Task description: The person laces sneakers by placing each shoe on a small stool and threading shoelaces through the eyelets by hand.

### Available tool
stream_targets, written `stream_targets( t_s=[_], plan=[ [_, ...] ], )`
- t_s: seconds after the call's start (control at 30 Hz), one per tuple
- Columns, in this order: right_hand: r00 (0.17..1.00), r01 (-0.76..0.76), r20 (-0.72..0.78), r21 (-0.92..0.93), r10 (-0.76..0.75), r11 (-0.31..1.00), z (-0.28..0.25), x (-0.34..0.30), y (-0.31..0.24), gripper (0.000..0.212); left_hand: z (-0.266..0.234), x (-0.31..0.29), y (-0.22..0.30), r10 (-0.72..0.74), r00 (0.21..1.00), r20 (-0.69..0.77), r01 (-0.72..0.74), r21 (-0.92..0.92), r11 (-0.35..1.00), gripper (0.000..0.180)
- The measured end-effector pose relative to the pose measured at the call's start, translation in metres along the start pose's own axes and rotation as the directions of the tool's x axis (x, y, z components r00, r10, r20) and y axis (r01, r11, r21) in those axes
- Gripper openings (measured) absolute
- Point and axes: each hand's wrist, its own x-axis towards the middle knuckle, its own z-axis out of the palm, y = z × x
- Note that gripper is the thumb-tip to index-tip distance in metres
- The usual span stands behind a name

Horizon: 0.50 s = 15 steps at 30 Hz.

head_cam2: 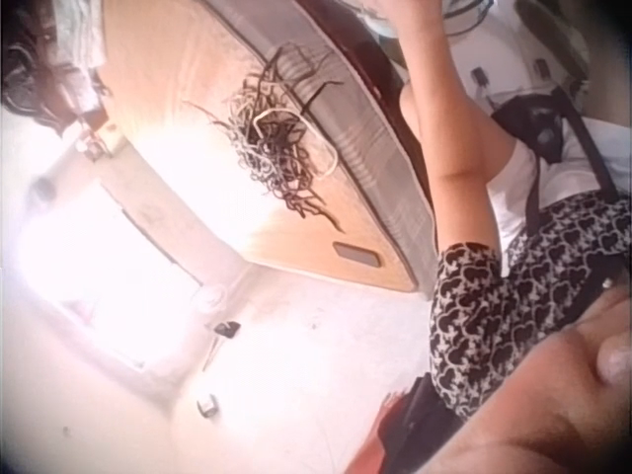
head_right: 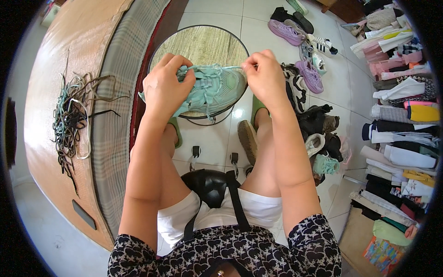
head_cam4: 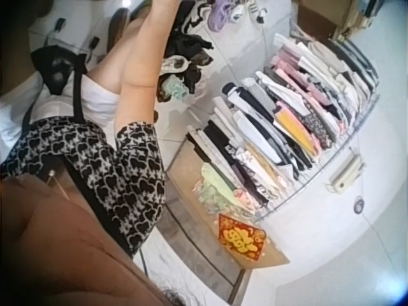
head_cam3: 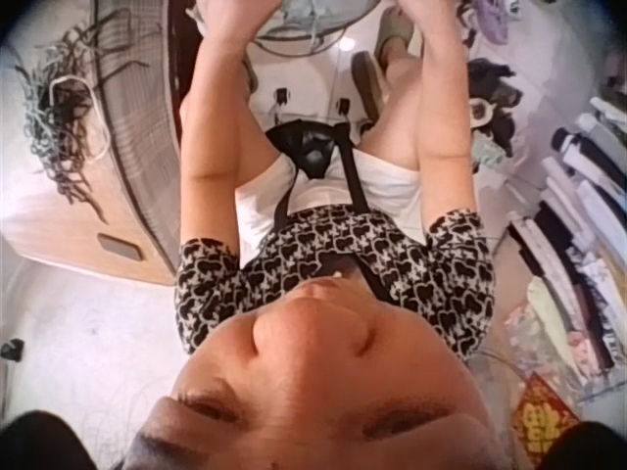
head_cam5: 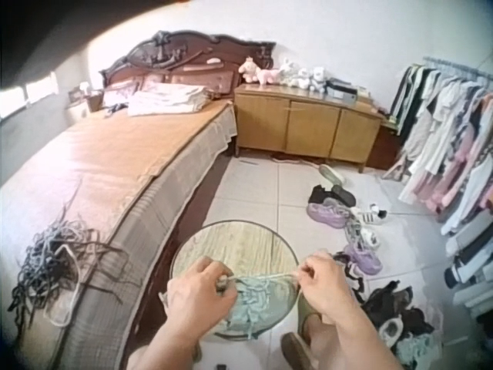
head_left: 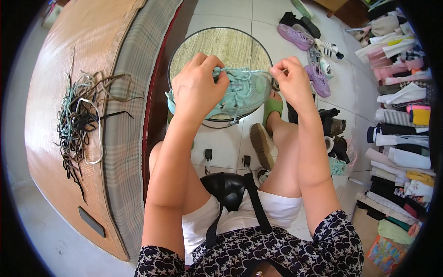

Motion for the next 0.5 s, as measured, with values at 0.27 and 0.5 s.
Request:
stream_targets(
  t_s=[0.27, 0.5],
  plan=[
    [0.919, 0.394, -0.034, 0.065, -0.392, 0.917, 0.027, -0.015, -0.048, 0.022, 0.001, -0.005, -0.004, 0.097, 0.995, -0.019, -0.097, -0.014, 0.995, 0.01],
    [0.906, 0.421, 0.034, 0.005, -0.421, 0.907, 0.025, -0.003, -0.044, 0.015, -0.003, -0.006, -0.003, 0.076, 0.997, -0.011, -0.077, -0.035, 0.996, 0.01]
  ],
)
